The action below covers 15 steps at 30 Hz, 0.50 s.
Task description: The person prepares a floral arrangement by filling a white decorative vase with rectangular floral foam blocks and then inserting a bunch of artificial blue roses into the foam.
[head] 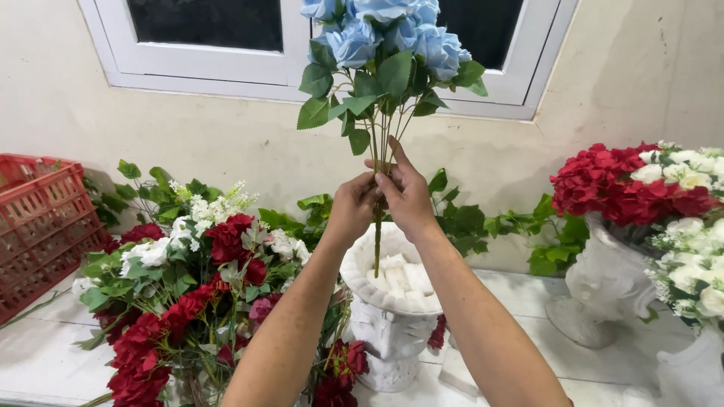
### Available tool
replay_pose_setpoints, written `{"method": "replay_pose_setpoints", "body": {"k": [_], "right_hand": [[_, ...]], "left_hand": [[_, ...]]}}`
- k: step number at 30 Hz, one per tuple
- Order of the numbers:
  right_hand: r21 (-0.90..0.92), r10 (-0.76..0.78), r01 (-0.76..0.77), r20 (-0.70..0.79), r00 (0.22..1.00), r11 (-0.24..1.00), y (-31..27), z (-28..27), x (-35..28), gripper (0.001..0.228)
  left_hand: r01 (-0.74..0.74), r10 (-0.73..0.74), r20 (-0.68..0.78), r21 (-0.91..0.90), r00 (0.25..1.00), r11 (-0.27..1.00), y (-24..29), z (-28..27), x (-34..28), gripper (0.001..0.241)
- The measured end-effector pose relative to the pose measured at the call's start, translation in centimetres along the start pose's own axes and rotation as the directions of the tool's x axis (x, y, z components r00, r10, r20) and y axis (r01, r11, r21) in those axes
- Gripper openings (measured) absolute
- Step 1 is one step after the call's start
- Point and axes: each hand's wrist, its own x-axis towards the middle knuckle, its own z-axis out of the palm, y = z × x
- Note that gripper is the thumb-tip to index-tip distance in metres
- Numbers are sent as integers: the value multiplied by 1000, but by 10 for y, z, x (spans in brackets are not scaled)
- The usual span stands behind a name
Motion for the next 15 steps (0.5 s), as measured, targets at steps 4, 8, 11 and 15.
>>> {"method": "replay_pose_setpoints", "body": {"k": [4,8,11,15], "right_hand": [[-24,15,-16,-12,1000,1000,12,-10,-11,62],[88,100,-97,-24,995,991,30,-21,-14,52],[128,161,-154,-43,986,980,47,-29,-16,39],[161,239,-225,-74,968,961,55,-34,-20,19]], "left_hand": [[38,-37,20,-35,999,999,-10,16,-6,23],[58,-57,16,-130,998,990,-35,30,-5,21],[59,-59,7,-151,998,987,-47,38,-8,19],[84,-85,0,-167,996,982,-56,44,-13,18]]}}
